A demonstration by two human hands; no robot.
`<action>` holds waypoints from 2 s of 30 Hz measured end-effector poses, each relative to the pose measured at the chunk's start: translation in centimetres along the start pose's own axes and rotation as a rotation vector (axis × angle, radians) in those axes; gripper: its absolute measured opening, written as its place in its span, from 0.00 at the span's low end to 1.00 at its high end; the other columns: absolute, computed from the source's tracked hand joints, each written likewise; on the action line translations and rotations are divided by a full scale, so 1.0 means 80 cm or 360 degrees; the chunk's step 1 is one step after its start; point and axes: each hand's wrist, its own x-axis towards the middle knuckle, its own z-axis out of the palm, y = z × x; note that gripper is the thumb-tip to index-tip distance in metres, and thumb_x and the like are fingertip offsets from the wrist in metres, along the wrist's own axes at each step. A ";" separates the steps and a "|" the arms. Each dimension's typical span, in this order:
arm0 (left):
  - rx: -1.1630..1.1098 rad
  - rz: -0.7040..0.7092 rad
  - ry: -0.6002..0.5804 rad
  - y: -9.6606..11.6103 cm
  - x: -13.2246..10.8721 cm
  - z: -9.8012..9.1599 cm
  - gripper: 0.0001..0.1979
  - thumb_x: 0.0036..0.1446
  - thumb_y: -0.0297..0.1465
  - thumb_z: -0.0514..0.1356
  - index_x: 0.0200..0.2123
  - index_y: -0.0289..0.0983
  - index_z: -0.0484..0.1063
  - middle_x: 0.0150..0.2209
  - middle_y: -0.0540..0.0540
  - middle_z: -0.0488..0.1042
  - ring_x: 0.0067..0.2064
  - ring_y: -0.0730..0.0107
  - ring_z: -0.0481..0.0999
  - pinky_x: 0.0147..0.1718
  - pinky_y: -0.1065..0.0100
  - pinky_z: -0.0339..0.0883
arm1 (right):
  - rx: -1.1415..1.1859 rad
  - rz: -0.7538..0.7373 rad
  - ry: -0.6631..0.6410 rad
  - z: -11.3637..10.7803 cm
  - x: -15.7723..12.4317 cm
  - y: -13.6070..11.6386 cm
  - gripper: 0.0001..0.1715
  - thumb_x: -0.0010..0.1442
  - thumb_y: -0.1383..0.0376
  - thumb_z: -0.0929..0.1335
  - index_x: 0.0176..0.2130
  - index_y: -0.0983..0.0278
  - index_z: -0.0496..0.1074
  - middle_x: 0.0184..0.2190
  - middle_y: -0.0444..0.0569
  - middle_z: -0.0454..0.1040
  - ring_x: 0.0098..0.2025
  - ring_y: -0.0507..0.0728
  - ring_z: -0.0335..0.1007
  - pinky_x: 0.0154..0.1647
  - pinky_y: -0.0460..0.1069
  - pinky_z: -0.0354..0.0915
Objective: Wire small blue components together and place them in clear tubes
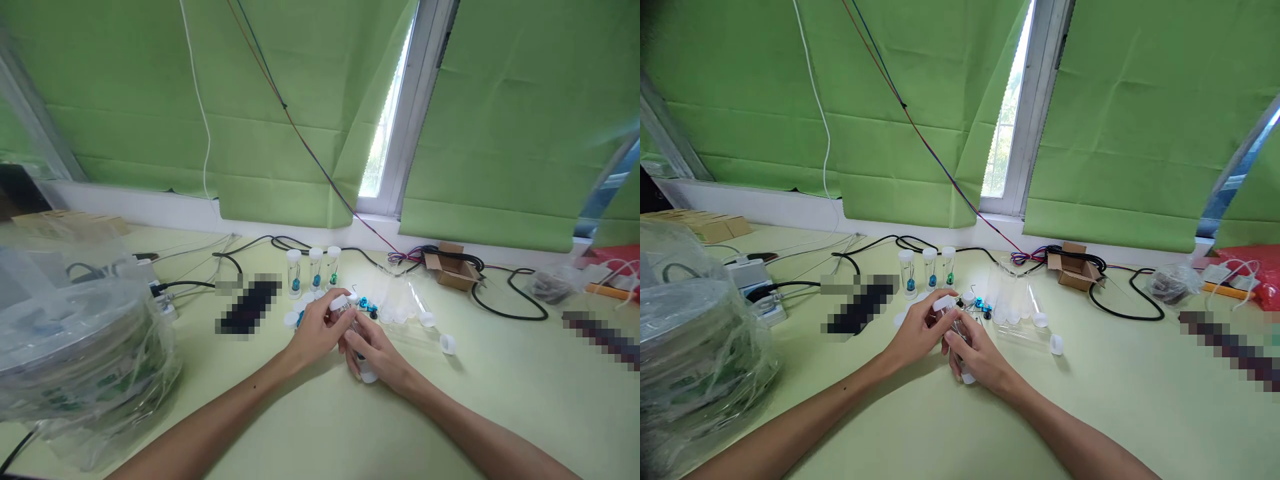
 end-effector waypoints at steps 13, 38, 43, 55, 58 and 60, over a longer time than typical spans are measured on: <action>-0.0113 0.0017 -0.0012 0.004 -0.004 0.002 0.19 0.63 0.41 0.54 0.52 0.39 0.68 0.18 0.56 0.67 0.20 0.72 0.71 0.22 0.72 0.64 | 0.0113 0.0026 -0.0021 -0.001 0.001 0.003 0.19 0.65 0.51 0.63 0.48 0.61 0.62 0.31 0.42 0.68 0.17 0.46 0.61 0.19 0.45 0.57; 0.0274 0.0215 0.0301 -0.001 -0.010 0.001 0.15 0.68 0.37 0.46 0.52 0.39 0.63 0.31 0.51 0.68 0.28 0.72 0.67 0.29 0.69 0.59 | 0.0052 -0.0123 0.0559 -0.005 0.009 -0.009 0.18 0.62 0.50 0.66 0.41 0.62 0.64 0.30 0.45 0.71 0.29 0.54 0.70 0.35 0.51 0.67; 0.0463 0.0490 0.0255 -0.008 -0.012 0.007 0.13 0.66 0.34 0.50 0.30 0.38 0.68 0.22 0.52 0.64 0.23 0.74 0.60 0.25 0.69 0.54 | 0.0076 -0.0183 0.0707 -0.012 0.009 -0.009 0.16 0.62 0.53 0.67 0.42 0.61 0.64 0.34 0.47 0.75 0.34 0.55 0.74 0.40 0.52 0.68; 0.0720 0.0944 -0.0343 -0.003 -0.030 0.021 0.17 0.61 0.28 0.50 0.19 0.38 0.59 0.17 0.52 0.60 0.19 0.75 0.57 0.21 0.66 0.47 | 0.0114 -0.0286 0.0909 -0.024 0.012 -0.015 0.15 0.65 0.53 0.64 0.45 0.61 0.65 0.33 0.46 0.72 0.32 0.54 0.70 0.34 0.50 0.67; 0.0734 0.1015 -0.0319 -0.003 -0.032 0.024 0.16 0.59 0.27 0.51 0.19 0.38 0.58 0.16 0.53 0.59 0.19 0.75 0.57 0.20 0.66 0.45 | -0.0157 -0.0312 0.0944 -0.024 0.008 -0.018 0.16 0.65 0.53 0.64 0.44 0.62 0.68 0.32 0.46 0.71 0.33 0.54 0.67 0.35 0.49 0.65; 0.0685 0.1120 -0.0236 -0.004 -0.032 0.026 0.14 0.57 0.26 0.53 0.19 0.38 0.58 0.16 0.54 0.58 0.18 0.76 0.55 0.19 0.67 0.44 | -0.0374 -0.0321 0.0956 -0.024 0.005 -0.021 0.16 0.65 0.53 0.64 0.44 0.63 0.70 0.32 0.46 0.70 0.33 0.54 0.65 0.34 0.48 0.64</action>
